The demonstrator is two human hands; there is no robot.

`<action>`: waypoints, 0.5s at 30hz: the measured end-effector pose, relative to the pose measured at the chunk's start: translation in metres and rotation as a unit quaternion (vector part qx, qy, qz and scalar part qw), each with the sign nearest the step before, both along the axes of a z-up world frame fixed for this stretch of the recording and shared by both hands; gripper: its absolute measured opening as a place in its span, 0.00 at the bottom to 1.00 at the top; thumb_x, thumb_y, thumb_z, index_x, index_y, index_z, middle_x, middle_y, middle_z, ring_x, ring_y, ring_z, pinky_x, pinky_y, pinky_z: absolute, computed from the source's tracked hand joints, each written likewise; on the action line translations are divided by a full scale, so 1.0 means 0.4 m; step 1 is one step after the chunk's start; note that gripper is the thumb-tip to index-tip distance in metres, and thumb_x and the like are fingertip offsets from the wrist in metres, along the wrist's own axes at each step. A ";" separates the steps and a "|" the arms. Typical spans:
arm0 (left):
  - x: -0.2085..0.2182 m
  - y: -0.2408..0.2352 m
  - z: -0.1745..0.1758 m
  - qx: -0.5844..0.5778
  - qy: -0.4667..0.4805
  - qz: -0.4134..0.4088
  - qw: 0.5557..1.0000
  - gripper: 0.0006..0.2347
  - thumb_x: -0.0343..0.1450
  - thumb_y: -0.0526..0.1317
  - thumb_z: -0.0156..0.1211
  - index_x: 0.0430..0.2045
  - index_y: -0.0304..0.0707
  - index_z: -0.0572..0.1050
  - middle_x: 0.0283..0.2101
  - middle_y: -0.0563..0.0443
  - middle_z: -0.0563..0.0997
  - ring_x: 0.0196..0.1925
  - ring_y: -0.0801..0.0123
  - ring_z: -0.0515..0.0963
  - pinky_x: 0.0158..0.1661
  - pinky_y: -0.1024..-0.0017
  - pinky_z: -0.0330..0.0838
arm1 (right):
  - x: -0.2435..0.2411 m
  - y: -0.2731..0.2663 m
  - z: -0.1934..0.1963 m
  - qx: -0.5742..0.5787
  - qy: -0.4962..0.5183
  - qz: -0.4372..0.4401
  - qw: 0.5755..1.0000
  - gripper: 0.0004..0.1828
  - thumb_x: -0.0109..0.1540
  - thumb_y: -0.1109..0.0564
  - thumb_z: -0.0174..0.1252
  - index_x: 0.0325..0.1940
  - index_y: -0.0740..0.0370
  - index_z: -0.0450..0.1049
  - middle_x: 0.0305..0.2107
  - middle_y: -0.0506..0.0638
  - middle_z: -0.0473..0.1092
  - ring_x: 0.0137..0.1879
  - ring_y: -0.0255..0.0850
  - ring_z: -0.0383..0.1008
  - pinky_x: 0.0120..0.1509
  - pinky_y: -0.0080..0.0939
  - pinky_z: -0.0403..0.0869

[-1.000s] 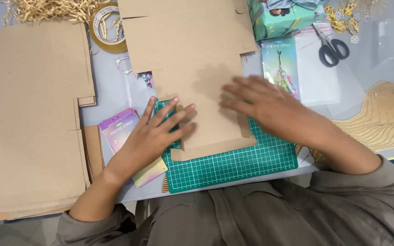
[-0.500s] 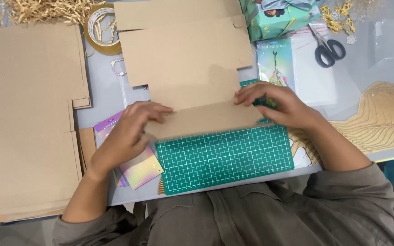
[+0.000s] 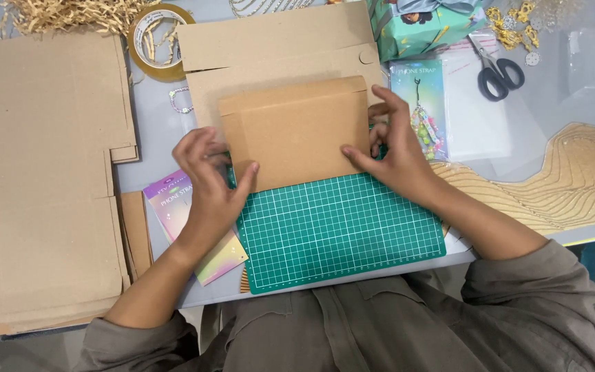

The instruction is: The person assembles flat cardboard pieces into small boxes by folding along pre-scored lines and securing the flaps. They handle multiple boxes sequentially, folding sides and tucking tabs to form the box structure.

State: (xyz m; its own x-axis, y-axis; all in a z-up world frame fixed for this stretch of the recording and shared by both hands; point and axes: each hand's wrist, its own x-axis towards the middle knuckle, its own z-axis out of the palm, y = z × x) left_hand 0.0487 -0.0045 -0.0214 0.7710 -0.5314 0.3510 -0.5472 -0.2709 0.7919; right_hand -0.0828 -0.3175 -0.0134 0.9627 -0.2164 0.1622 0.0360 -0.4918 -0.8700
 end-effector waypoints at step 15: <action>-0.090 -0.004 -0.037 0.332 -0.262 -0.206 0.883 0.44 0.75 0.74 0.36 0.81 0.41 0.52 0.84 0.44 0.53 0.85 0.53 0.51 0.80 0.49 0.39 | -0.060 0.147 -0.049 -0.467 -0.055 0.190 0.862 0.48 0.72 0.24 0.39 0.84 0.60 0.57 0.80 0.58 0.56 0.86 0.53 0.51 0.90 0.57 0.48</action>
